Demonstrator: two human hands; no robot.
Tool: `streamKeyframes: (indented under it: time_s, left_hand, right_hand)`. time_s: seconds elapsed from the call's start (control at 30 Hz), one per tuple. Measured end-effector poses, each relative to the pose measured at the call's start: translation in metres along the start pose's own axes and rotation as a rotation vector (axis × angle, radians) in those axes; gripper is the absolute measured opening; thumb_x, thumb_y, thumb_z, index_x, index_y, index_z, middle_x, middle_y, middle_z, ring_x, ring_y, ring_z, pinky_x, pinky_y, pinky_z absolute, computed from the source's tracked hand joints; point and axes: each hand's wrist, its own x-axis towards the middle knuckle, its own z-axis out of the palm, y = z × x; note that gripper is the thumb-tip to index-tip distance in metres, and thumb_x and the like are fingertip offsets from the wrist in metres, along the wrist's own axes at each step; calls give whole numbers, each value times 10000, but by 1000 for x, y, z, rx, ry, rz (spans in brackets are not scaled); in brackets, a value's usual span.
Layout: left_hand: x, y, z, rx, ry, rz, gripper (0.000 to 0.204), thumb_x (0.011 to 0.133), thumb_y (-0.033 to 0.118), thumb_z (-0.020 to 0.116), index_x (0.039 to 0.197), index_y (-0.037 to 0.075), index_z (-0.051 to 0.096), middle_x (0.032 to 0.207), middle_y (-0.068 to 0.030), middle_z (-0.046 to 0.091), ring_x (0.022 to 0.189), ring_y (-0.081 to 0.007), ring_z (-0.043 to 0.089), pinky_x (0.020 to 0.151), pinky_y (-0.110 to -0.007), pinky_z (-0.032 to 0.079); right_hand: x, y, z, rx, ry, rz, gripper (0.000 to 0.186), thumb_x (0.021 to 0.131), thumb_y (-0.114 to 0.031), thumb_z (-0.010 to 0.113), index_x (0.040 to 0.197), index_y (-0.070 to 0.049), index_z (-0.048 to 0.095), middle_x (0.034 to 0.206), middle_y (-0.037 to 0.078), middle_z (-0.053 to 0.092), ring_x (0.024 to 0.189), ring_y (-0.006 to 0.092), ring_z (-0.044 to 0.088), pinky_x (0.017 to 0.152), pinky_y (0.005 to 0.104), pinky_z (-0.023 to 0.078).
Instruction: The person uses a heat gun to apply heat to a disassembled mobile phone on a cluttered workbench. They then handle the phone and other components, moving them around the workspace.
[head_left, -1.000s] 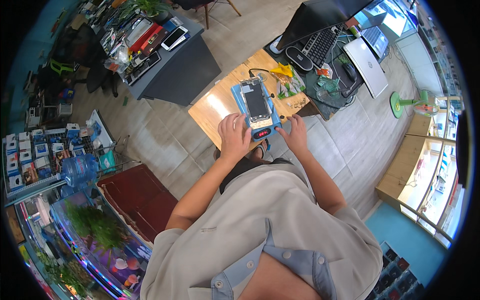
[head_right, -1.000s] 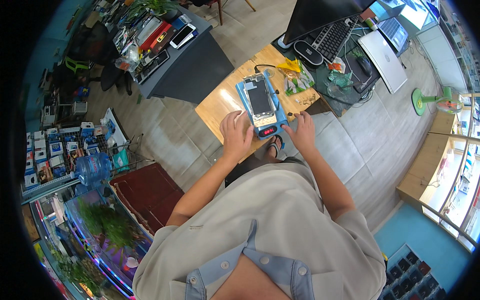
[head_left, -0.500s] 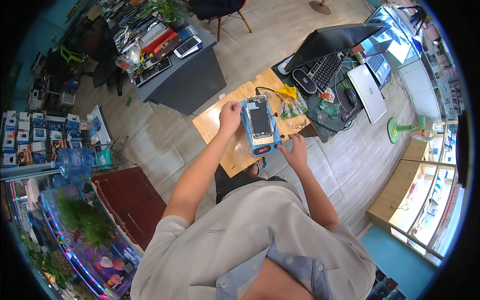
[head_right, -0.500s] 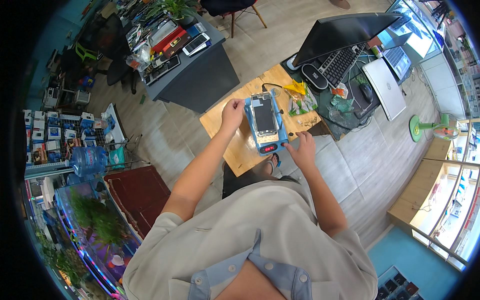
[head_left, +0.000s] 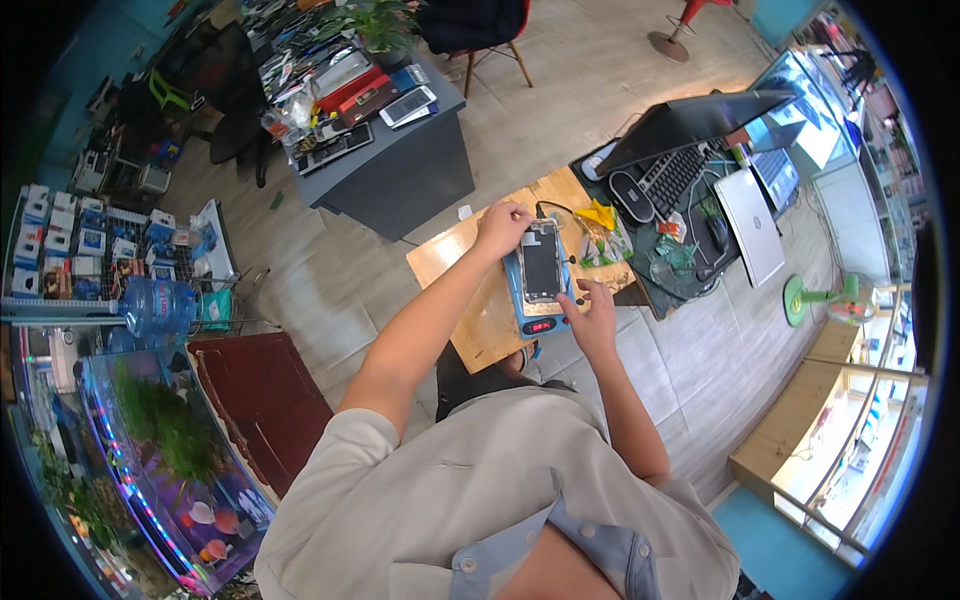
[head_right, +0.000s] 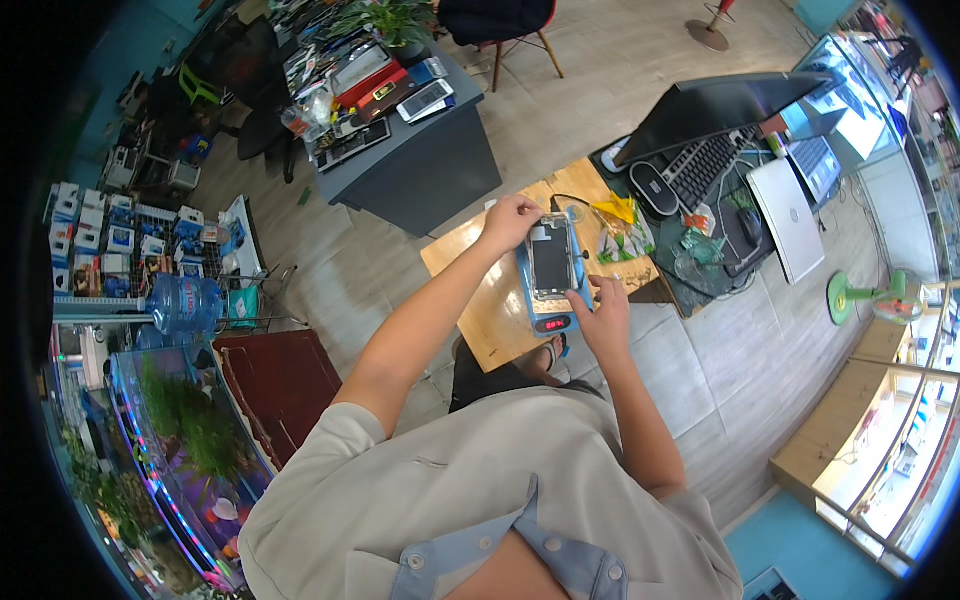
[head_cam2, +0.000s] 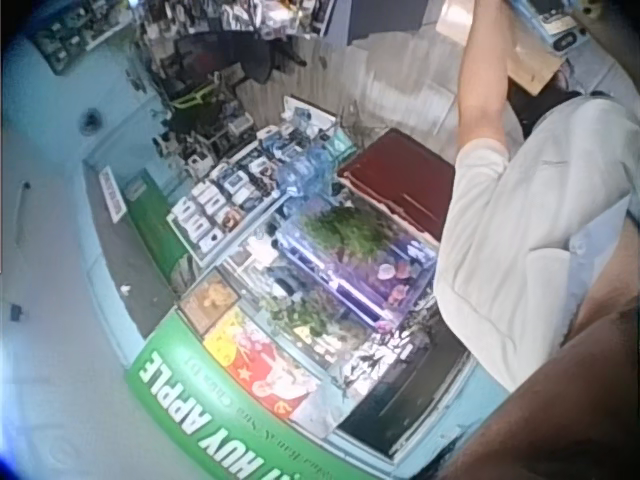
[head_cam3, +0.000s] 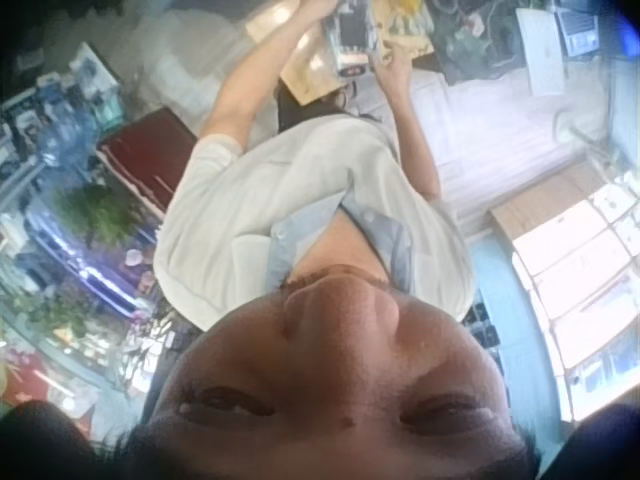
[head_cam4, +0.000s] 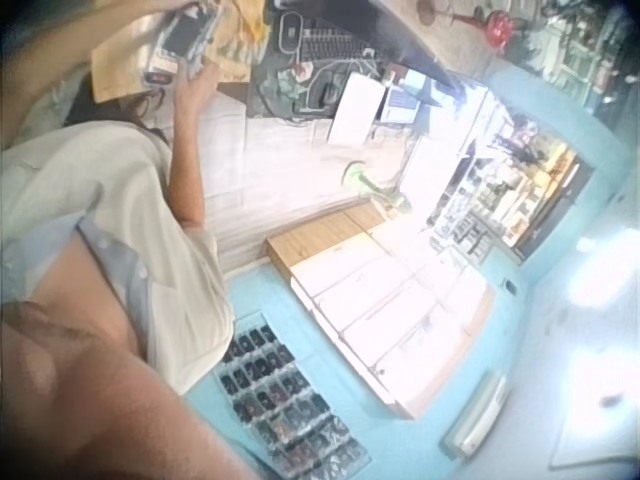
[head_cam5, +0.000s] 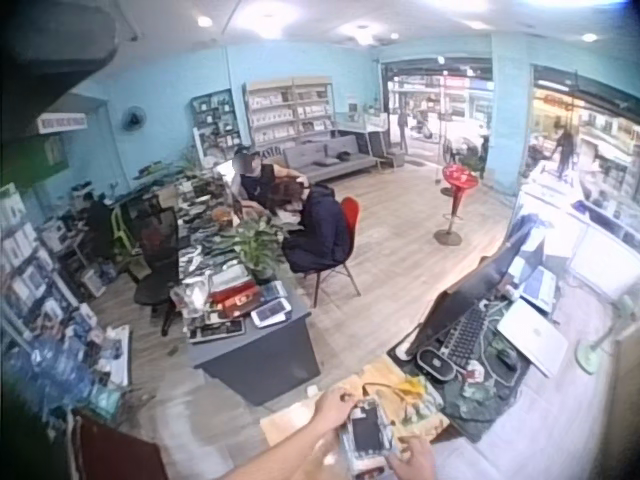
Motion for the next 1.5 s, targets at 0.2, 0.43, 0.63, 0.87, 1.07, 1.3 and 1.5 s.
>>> streamKeyframes:
  time_s: [0.2, 0.43, 0.63, 0.87, 1.07, 1.3, 1.5]
  left_hand:
    - [14, -5, -3, 13, -61, -50, 278, 902, 293, 892, 947, 25, 831, 912, -124, 813, 882, -274, 786, 811, -417, 604]
    - [14, 2, -11, 67, -127, -30, 286, 916, 305, 894, 936, 33, 807, 1052, -158, 761, 994, -312, 756, 911, -439, 596]
    - [22, -1, -10, 186, -211, 66, 311, 953, 337, 853, 978, 30, 809, 1087, -185, 759, 1032, -374, 746, 949, -470, 586]
    - [43, -3, -15, 273, -416, 92, 342, 985, 341, 820, 1044, 4, 823, 1105, -233, 806, 1045, -393, 777, 929, -495, 596]
    - [52, 4, -19, 279, -571, 49, 328, 1039, 286, 773, 1079, -38, 806, 1066, -250, 810, 1003, -403, 785, 903, -489, 600]
    - [52, 4, -20, 275, -587, 77, 325, 1059, 269, 750, 1086, -53, 783, 1134, -271, 798, 1069, -404, 776, 935, -497, 597]
    - [52, 7, -17, 239, -595, 43, 331, 1076, 269, 734, 1126, -58, 754, 1140, -264, 792, 1064, -393, 775, 921, -492, 599]
  right_hand:
    - [3, -9, 5, 7, 13, 9, 501, 920, -335, 919, 1242, -4, 726, 1146, 166, 698, 977, 350, 664, 884, 469, 556]
    - [3, -17, 12, -19, 21, 51, 488, 928, -307, 906, 1259, -1, 721, 1202, 190, 707, 1167, 421, 665, 1029, 508, 523]
    - [11, -37, 11, -54, 82, 32, 505, 911, -315, 913, 1257, -1, 723, 1214, 201, 710, 1183, 436, 662, 1050, 520, 518]
    - [17, -52, 20, -148, 121, 113, 614, 879, -392, 927, 1297, 12, 729, 1283, 205, 694, 1233, 424, 639, 1072, 516, 512]
    - [30, -67, 37, -278, 162, 171, 754, 827, -502, 940, 1328, 16, 720, 1318, 180, 681, 1264, 401, 623, 1100, 511, 491]
    - [50, -88, 57, -466, 161, 189, 893, 734, -596, 961, 1347, 0, 704, 1276, 144, 653, 1227, 361, 598, 1083, 495, 444]
    - [59, -97, 72, -518, 183, 257, 918, 722, -593, 968, 1362, -7, 668, 1279, 131, 621, 1194, 353, 579, 1051, 485, 436]
